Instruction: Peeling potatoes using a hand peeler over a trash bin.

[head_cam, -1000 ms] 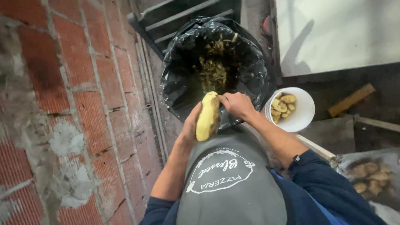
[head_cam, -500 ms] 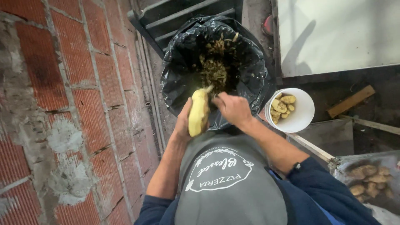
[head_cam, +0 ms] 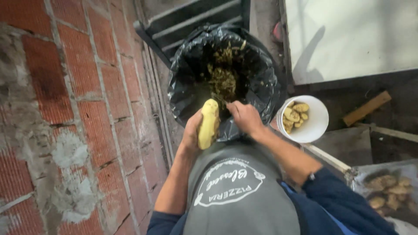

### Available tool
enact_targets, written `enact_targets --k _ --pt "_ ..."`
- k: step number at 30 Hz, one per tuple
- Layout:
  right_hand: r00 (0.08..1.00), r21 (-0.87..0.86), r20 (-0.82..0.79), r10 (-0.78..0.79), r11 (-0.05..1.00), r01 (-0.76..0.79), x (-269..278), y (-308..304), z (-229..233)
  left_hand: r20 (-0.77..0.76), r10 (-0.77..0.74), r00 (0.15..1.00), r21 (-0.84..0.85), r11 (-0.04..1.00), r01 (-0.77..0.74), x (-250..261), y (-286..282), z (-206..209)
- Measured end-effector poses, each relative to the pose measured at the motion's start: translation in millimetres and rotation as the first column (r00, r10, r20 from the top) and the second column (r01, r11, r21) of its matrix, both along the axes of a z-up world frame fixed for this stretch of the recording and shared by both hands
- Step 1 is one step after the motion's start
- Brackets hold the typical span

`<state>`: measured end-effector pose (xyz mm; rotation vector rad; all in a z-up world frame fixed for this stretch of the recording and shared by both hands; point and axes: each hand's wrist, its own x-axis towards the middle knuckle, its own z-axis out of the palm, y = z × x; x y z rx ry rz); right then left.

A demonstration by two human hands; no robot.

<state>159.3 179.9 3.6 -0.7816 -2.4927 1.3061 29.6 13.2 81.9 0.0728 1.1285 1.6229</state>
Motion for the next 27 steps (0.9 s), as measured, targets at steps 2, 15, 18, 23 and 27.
enact_targets --k 2,15,18,23,27 --pt "0.995 -0.039 -0.101 0.021 0.999 -0.025 -3.6 -6.5 33.7 -0.089 -0.022 0.996 -0.035 0.999 0.019 -9.4 4.0 -7.4" --pt "1.0 0.057 0.018 0.015 0.998 -0.016 4.2 34.2 -2.0 0.157 0.094 0.983 -0.156 0.985 -0.069 14.0 17.6 -8.8" --pt "0.987 0.029 -0.155 0.038 0.999 -0.034 14.3 30.4 26.5 0.003 0.069 0.998 -0.117 0.991 -0.068 16.8 12.5 -36.1" --pt "0.972 0.221 0.05 0.23 0.946 -0.235 6.6 55.9 18.3 -0.322 0.045 0.946 -0.187 0.976 -0.11 26.9 19.6 -39.2" --pt "0.968 0.101 -0.14 0.206 0.976 -0.193 18.7 57.6 28.2 -0.414 -0.011 0.91 -0.284 0.951 -0.118 33.1 16.7 -33.8"
